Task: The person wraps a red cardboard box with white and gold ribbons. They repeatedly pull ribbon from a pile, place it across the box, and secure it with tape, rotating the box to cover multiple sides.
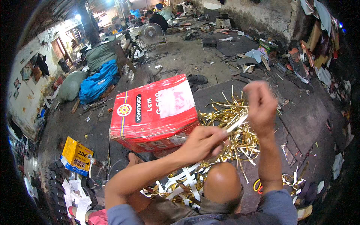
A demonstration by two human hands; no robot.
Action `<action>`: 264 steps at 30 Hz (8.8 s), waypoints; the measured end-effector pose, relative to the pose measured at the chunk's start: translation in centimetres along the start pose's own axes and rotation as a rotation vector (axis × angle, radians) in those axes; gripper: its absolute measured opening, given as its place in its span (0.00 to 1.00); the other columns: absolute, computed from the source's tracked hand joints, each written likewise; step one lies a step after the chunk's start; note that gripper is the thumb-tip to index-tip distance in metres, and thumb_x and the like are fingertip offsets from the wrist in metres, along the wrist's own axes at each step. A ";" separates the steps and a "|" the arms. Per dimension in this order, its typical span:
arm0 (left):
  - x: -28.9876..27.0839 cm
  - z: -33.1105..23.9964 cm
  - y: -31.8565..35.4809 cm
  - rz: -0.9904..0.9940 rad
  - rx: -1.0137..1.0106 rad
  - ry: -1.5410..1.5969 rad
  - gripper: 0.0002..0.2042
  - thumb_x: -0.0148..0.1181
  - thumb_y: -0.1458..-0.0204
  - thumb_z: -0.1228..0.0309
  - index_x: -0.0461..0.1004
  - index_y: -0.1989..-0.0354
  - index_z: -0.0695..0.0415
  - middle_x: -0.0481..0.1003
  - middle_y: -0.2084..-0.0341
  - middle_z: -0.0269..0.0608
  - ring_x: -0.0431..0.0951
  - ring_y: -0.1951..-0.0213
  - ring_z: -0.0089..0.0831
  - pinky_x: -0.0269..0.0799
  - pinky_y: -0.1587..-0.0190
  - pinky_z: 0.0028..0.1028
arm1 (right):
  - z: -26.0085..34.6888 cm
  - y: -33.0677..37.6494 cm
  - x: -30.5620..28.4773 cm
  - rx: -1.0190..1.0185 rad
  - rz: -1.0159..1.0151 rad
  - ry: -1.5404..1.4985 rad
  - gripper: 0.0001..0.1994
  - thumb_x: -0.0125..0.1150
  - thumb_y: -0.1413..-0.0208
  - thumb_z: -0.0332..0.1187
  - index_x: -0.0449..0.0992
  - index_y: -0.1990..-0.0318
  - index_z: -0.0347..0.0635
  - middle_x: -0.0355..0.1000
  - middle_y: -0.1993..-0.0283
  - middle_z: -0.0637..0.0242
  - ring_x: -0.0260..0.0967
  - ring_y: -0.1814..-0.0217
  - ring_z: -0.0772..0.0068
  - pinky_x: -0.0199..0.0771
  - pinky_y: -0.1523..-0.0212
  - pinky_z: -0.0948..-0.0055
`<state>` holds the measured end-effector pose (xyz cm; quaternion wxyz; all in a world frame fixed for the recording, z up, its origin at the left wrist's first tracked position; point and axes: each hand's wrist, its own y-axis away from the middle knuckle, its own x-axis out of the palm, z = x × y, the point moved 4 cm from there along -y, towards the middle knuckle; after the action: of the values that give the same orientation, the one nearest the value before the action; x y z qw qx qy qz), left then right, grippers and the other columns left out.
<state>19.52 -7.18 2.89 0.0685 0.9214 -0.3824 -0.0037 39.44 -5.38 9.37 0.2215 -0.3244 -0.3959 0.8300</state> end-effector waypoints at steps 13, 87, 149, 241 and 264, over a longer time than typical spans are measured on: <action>-8.4 5.0 14.9 -0.441 -0.140 -0.074 0.13 0.61 0.32 0.63 0.82 0.62 0.61 0.72 0.81 0.28 0.67 0.82 0.15 0.60 0.80 0.19 | -20.7 -1.4 -0.7 0.196 -0.081 0.216 0.16 0.57 0.31 0.41 0.83 0.62 0.36 0.80 0.70 0.52 0.79 0.69 0.59 0.75 0.62 0.60; 3.3 33.1 2.0 -0.661 -0.354 0.150 0.13 0.68 0.43 0.72 0.77 0.54 0.65 0.82 0.70 0.44 0.80 0.77 0.31 0.74 0.76 0.33 | -18.9 16.8 -1.0 0.873 0.396 -0.166 0.10 0.65 0.35 0.35 0.84 0.52 0.41 0.80 0.59 0.73 0.73 0.57 0.82 0.74 0.54 0.74; -15.4 3.2 -1.3 -0.801 0.560 -0.873 0.08 0.68 0.45 0.67 0.84 0.63 0.57 0.79 0.66 0.45 0.81 0.65 0.43 0.77 0.62 0.39 | 0.4 -0.4 16.2 -0.182 0.767 -0.016 0.11 0.69 0.42 0.42 0.88 0.56 0.49 0.74 0.56 0.62 0.78 0.54 0.56 0.78 0.51 0.59; -16.6 2.0 -7.1 -0.601 0.538 -0.474 0.02 0.68 0.45 0.82 0.82 0.70 0.64 0.79 0.69 0.36 0.77 0.70 0.18 0.73 0.70 0.22 | -12.9 6.8 26.8 0.538 0.355 -0.349 0.14 0.53 0.35 0.33 0.78 0.62 0.28 0.78 0.66 0.44 0.76 0.62 0.53 0.73 0.60 0.56; -17.0 2.0 -6.7 -0.630 0.469 -0.480 0.02 0.69 0.47 0.78 0.85 0.67 0.61 0.81 0.69 0.35 0.79 0.68 0.20 0.75 0.66 0.21 | -26.7 28.9 33.2 0.719 0.703 -0.026 0.09 0.63 0.46 0.30 0.80 0.66 0.29 0.78 0.63 0.40 0.78 0.61 0.39 0.75 0.60 0.48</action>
<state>12.13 9.27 -0.71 -0.2368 0.9564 -0.0790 -0.1513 32.33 12.10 -38.55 0.0213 -0.3308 0.0456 0.9424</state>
